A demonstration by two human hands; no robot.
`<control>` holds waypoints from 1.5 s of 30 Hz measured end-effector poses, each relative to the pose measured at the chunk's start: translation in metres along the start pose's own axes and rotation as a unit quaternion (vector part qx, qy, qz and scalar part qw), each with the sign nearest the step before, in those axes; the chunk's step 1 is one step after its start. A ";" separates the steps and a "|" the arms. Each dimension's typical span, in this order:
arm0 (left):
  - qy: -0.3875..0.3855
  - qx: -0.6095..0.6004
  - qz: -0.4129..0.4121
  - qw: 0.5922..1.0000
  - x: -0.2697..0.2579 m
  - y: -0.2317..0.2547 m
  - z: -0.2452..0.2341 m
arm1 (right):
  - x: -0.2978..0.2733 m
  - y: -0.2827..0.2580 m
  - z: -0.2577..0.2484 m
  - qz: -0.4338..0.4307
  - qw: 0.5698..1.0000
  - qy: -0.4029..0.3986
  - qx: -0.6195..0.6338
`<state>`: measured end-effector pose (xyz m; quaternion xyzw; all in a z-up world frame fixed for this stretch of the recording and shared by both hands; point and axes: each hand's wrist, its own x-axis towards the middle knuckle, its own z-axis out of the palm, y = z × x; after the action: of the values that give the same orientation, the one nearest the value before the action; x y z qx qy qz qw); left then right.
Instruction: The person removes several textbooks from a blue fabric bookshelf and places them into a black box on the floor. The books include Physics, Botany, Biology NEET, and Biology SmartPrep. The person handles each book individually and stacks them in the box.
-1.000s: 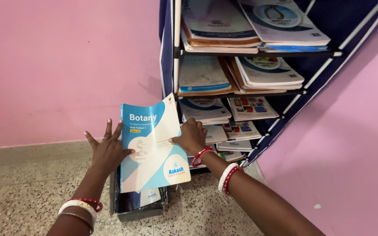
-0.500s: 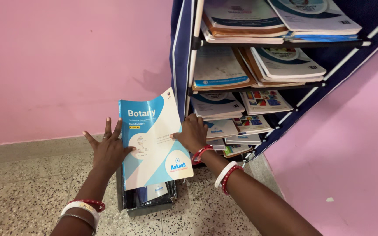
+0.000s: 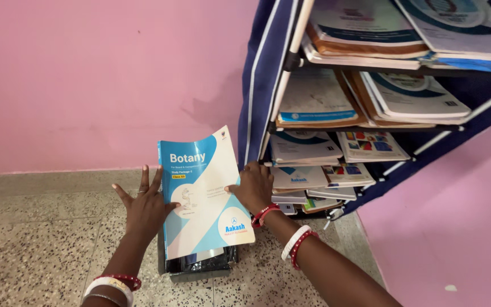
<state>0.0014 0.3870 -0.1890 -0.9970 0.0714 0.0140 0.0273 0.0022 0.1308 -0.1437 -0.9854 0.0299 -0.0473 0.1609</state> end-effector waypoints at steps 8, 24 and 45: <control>0.011 -0.020 -0.011 1.000 0.011 -0.009 0.032 | 0.016 0.005 0.040 -0.024 1.000 0.009 0.009; 0.013 -0.004 -0.012 1.000 0.061 -0.013 0.119 | 0.061 0.033 0.134 0.011 0.999 -0.031 0.000; 0.023 -0.054 -0.011 0.998 0.117 -0.003 0.306 | 0.096 0.102 0.324 0.004 1.000 0.000 0.005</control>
<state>0.1101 0.3908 -0.4975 -0.9978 0.0598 -0.0059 -0.0283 0.1267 0.1288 -0.4740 -0.9845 0.0334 -0.0464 0.1661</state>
